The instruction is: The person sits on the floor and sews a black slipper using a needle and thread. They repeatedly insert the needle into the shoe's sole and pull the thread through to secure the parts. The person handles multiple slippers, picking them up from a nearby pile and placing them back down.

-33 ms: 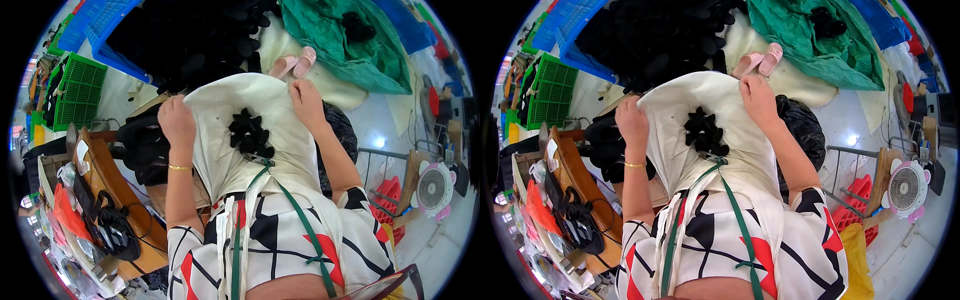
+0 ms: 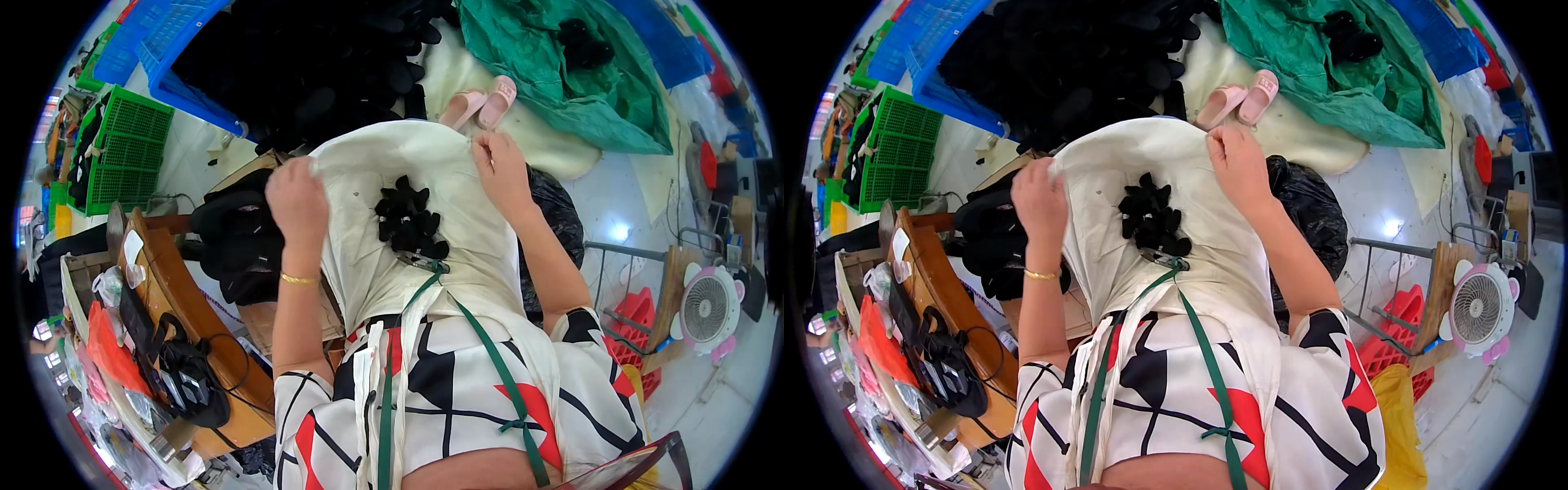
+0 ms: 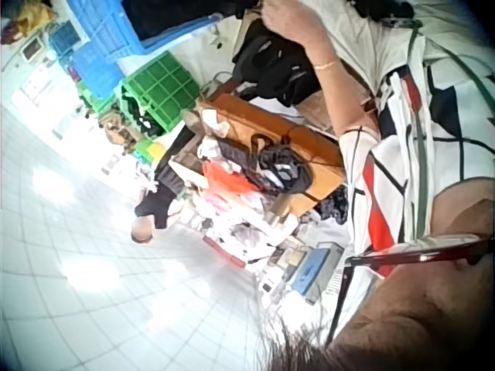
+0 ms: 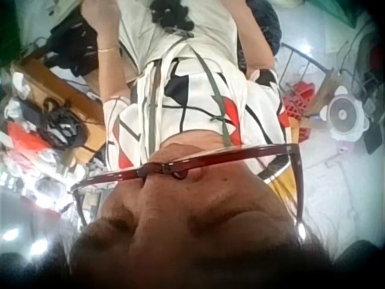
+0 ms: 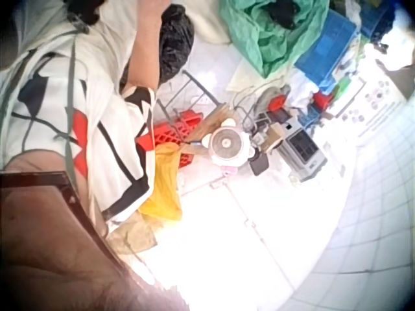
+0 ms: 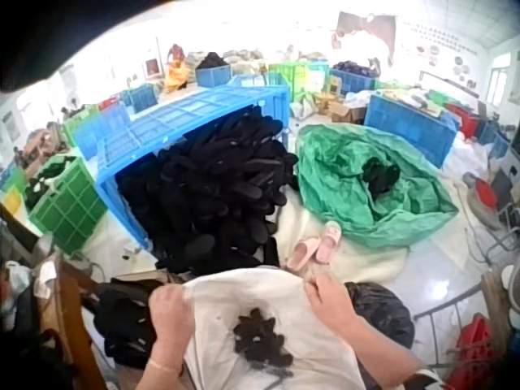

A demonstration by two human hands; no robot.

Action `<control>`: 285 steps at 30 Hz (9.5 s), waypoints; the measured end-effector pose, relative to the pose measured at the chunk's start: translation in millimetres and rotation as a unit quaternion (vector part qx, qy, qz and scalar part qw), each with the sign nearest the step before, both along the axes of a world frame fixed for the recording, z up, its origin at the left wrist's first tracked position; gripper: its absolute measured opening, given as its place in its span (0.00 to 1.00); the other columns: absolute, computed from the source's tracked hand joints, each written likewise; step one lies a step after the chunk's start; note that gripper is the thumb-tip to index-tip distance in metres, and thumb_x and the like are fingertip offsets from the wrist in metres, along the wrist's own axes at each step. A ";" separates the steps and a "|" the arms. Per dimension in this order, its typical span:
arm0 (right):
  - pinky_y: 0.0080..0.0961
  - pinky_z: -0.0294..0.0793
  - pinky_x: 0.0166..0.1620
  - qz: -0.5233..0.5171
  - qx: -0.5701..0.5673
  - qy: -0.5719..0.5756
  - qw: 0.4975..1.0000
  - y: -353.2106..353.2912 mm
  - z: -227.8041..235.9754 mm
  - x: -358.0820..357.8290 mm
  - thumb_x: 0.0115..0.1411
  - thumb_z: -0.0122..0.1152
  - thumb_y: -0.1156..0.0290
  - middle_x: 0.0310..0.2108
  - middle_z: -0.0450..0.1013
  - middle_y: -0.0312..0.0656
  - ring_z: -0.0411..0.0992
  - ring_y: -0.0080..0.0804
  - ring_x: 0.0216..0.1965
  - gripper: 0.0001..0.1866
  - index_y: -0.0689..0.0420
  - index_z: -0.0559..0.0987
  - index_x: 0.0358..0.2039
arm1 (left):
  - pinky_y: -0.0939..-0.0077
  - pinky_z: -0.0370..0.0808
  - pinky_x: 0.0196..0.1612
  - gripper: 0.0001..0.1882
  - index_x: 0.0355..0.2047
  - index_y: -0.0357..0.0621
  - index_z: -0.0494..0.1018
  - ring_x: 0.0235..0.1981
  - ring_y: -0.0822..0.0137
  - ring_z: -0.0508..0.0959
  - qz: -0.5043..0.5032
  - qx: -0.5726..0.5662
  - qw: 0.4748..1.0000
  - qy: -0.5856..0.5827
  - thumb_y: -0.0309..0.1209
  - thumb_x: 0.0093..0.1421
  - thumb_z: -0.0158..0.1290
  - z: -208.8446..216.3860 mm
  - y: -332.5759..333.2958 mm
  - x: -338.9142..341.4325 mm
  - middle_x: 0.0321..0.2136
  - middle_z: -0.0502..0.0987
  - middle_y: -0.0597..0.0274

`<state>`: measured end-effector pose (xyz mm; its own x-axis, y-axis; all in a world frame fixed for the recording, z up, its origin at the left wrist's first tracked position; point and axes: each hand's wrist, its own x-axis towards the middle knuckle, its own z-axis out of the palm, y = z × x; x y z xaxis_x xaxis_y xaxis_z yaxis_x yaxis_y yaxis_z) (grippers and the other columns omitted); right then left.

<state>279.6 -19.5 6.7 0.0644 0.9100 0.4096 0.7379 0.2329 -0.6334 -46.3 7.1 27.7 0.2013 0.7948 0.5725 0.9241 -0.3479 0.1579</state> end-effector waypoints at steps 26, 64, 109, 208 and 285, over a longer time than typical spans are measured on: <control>0.17 0.71 0.38 0.192 -0.345 0.431 0.811 -4.0 -20.3 -95.3 0.66 0.59 0.65 0.31 0.72 0.32 0.70 0.18 0.33 0.11 0.60 0.76 0.42 | 0.82 0.73 0.32 0.07 0.40 0.42 0.75 0.27 0.75 0.77 -0.063 -0.427 0.520 -0.737 0.31 0.65 0.55 -36.5 -40.2 38.9 0.29 0.81 0.63; 0.24 0.67 0.30 0.152 -0.222 0.252 0.929 13.1 2.4 -90.7 0.59 0.66 0.71 0.26 0.69 0.39 0.68 0.28 0.26 0.07 0.60 0.79 0.35 | 0.72 0.76 0.40 0.12 0.44 0.37 0.76 0.36 0.58 0.80 -0.152 -0.354 0.870 -0.307 0.27 0.61 0.58 -3.9 -15.3 37.7 0.35 0.81 0.53; 0.23 0.74 0.35 0.450 -0.451 0.180 0.749 51.7 47.5 -41.1 0.60 0.59 0.75 0.30 0.80 0.40 0.76 0.28 0.28 0.10 0.57 0.82 0.42 | 0.62 0.72 0.49 0.17 0.35 0.46 0.79 0.44 0.57 0.77 -0.334 -0.287 0.867 -0.234 0.23 0.41 0.67 14.4 -8.3 29.3 0.34 0.79 0.65; 0.26 0.74 0.40 0.472 -0.416 0.254 0.734 31.7 27.7 -51.9 0.63 0.59 0.72 0.32 0.79 0.38 0.77 0.33 0.33 0.06 0.56 0.80 0.40 | 0.69 0.75 0.40 0.14 0.37 0.45 0.78 0.36 0.58 0.77 -0.302 -0.253 0.868 -0.303 0.23 0.49 0.65 5.7 -39.8 30.3 0.33 0.81 0.63; 0.24 0.70 0.33 0.330 -0.313 0.150 0.878 42.1 29.2 -112.5 0.58 0.64 0.74 0.27 0.71 0.40 0.71 0.29 0.28 0.06 0.61 0.79 0.35 | 0.77 0.71 0.48 0.12 0.44 0.41 0.73 0.43 0.75 0.74 -0.043 -0.290 0.818 -0.495 0.27 0.60 0.58 -24.5 -15.8 -39.2 0.43 0.75 0.66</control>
<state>167.2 22.7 35.9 -0.5413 0.8309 -0.1289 0.3506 0.0837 -0.9328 -85.5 -8.7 3.2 -0.0629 0.9978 0.0202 0.2203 -0.0058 0.9754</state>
